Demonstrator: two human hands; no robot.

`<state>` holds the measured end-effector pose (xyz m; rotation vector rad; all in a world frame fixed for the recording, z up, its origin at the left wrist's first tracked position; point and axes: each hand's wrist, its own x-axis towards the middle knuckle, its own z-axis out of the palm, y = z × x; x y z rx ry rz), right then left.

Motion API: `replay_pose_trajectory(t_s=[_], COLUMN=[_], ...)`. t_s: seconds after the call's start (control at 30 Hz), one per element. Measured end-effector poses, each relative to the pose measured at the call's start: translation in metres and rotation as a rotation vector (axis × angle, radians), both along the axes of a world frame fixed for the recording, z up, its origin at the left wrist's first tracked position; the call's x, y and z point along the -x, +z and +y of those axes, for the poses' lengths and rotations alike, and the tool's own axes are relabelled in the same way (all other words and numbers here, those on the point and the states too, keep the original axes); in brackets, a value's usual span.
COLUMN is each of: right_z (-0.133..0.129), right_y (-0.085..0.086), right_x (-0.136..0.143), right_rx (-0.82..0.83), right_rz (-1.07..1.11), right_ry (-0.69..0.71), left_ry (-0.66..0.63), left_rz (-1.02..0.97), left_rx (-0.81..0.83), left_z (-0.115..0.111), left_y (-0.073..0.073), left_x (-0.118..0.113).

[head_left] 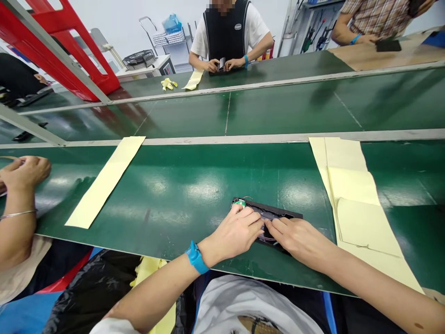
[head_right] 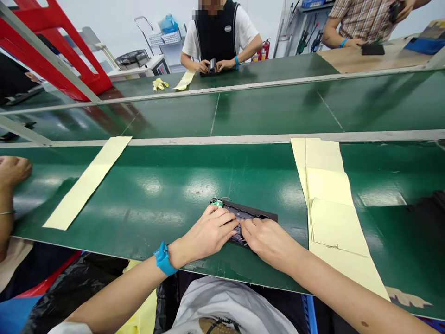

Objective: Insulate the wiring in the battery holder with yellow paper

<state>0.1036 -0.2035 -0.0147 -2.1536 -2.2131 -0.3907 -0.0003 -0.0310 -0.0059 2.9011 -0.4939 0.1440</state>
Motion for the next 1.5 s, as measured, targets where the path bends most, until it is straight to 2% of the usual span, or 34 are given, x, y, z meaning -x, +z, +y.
replay_pose_trajectory(t_s=[0.1, 0.23, 0.33, 0.43, 0.6, 0.8, 1.1, 1.5], right_z=[-0.003, -0.012, -0.021, -0.028, -0.033, -0.03, -0.021, -0.025], right_y=[0.0, 0.0, -0.002, -0.004, -0.005, 0.0, 0.012, 0.008], right_x=[-0.003, -0.009, -0.011, -0.009, -0.003, 0.001, 0.004, 0.008], right_rx=[-0.009, 0.003, -0.098, -0.182, -0.205, -0.11, 0.046, 0.021], right_rz=[0.063, 0.286, 0.469, 0.51, 0.454, 0.246, -0.003, -0.151], right_ry=[-0.037, -0.154, -0.235, -0.302, -0.371, -0.393, -0.184, -0.138], left_ry=[-0.009, -0.018, -0.021, -0.023, -0.02, -0.006, -0.004, -0.011], left_rz=[0.005, -0.019, -0.028, -0.037, -0.076, -0.09, -0.088, -0.085], left_rx=[-0.026, -0.056, -0.058, -0.062, -0.058, -0.062, -0.058, -0.062], left_z=[-0.002, -0.003, -0.002, -0.002, -0.001, -0.002, -0.002, -0.002], left_y=[0.001, -0.001, -0.003, -0.004, -0.005, -0.008, -0.01, -0.009], left_x=[0.002, 0.005, 0.005, 0.004, 0.003, 0.004, 0.005, 0.005])
